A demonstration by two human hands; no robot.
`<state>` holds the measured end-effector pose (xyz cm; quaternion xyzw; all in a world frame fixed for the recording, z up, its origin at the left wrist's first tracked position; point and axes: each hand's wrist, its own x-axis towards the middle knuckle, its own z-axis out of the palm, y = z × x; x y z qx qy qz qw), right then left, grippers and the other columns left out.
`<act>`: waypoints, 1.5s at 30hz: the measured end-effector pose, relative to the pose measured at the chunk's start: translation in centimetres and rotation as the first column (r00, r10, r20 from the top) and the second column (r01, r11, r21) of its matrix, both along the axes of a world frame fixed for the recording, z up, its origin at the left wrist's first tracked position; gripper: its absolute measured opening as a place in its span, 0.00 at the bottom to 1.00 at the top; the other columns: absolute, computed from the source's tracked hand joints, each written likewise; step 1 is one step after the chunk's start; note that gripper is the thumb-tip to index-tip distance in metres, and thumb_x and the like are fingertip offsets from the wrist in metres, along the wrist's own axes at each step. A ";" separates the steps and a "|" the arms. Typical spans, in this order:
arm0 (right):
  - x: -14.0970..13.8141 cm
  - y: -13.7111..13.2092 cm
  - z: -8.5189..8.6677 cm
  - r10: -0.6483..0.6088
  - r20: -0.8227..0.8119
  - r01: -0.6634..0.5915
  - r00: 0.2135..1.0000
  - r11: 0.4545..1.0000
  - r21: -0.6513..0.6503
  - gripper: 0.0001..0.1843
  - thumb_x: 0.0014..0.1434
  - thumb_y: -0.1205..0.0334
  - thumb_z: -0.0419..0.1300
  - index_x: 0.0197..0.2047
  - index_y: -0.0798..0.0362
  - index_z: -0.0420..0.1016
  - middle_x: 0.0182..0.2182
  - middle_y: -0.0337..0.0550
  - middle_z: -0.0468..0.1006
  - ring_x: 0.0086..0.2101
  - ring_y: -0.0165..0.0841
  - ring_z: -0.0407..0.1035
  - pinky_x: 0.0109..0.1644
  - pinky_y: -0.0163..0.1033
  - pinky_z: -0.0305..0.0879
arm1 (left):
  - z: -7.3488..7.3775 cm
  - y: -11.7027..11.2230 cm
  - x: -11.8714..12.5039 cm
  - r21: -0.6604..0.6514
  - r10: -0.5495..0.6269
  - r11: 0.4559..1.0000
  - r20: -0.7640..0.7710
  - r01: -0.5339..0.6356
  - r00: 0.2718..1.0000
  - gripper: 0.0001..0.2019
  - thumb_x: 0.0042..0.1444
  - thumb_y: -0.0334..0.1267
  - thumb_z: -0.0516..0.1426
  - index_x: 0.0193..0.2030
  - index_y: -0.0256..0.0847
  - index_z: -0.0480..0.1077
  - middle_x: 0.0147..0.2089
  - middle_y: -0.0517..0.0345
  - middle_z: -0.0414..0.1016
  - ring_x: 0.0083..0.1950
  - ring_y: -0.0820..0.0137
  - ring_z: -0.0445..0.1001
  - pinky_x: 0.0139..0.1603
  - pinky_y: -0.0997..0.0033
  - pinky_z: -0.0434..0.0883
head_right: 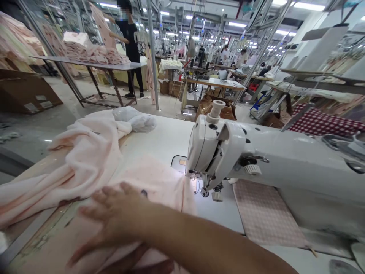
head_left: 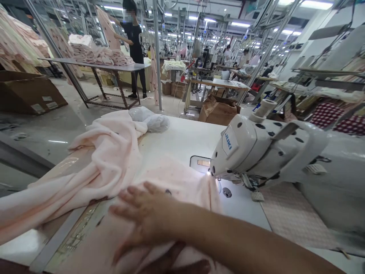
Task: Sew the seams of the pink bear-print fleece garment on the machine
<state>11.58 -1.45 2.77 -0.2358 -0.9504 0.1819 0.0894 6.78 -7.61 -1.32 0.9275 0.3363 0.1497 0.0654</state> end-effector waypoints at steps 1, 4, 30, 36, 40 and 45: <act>-0.2 1.9 -0.6 -0.111 0.016 0.110 0.994 0.992 0.065 0.38 0.57 0.36 0.49 0.62 0.50 0.54 0.64 0.41 0.54 0.63 0.37 0.43 0.66 0.52 0.40 | 0.3 -0.6 -0.8 -0.013 -0.006 1.000 0.016 0.006 1.000 0.18 0.57 0.45 0.52 0.54 0.64 0.63 0.47 0.63 0.72 0.52 0.60 0.70 0.48 0.54 0.70; 0.5 5.7 -1.2 -0.435 -0.026 0.435 0.900 0.893 0.117 0.24 0.66 0.56 0.45 0.62 0.56 0.53 0.64 0.48 0.53 0.63 0.38 0.43 0.66 0.53 0.39 | 1.2 0.1 -4.2 -0.040 0.057 0.998 0.029 -0.056 0.998 0.16 0.62 0.40 0.45 0.55 0.51 0.63 0.50 0.55 0.71 0.52 0.64 0.70 0.49 0.61 0.70; 12.5 -7.4 -0.9 -0.512 0.107 0.474 0.853 0.843 0.254 0.15 0.59 0.51 0.56 0.49 0.44 0.66 0.31 0.39 0.70 0.33 0.36 0.61 0.41 0.45 0.48 | 6.2 7.6 -0.3 0.043 -0.277 0.955 -0.227 0.294 0.934 0.05 0.53 0.32 0.55 0.26 0.38 0.67 0.28 0.58 0.68 0.29 0.67 0.66 0.30 0.65 0.59; 14.1 -7.5 -0.9 -0.553 0.173 0.538 0.815 0.833 0.131 0.12 0.59 0.48 0.55 0.32 0.46 0.72 0.31 0.41 0.67 0.36 0.38 0.59 0.39 0.44 0.50 | 4.8 5.9 -1.6 0.313 -0.514 0.798 -0.093 0.516 0.852 0.10 0.61 0.29 0.48 0.29 0.38 0.65 0.30 0.59 0.65 0.30 0.69 0.60 0.29 0.66 0.57; 16.3 -7.6 -0.9 -0.510 0.094 0.506 0.855 0.860 0.071 0.07 0.59 0.52 0.57 0.41 0.38 0.72 0.30 0.38 0.66 0.34 0.35 0.62 0.40 0.45 0.53 | 3.8 4.6 -3.3 0.123 -0.461 0.871 -0.134 0.476 0.877 0.07 0.64 0.36 0.48 0.41 0.37 0.65 0.35 0.57 0.67 0.34 0.68 0.62 0.33 0.65 0.61; 17.4 -7.4 -1.1 -0.544 -0.125 0.556 0.830 0.825 0.104 0.07 0.62 0.61 0.53 0.42 0.48 0.71 0.30 0.40 0.72 0.35 0.34 0.67 0.40 0.42 0.59 | 4.2 3.9 -1.4 0.113 -0.304 0.938 -0.187 0.328 0.934 0.10 0.57 0.44 0.56 0.36 0.40 0.65 0.32 0.57 0.67 0.32 0.64 0.64 0.31 0.63 0.62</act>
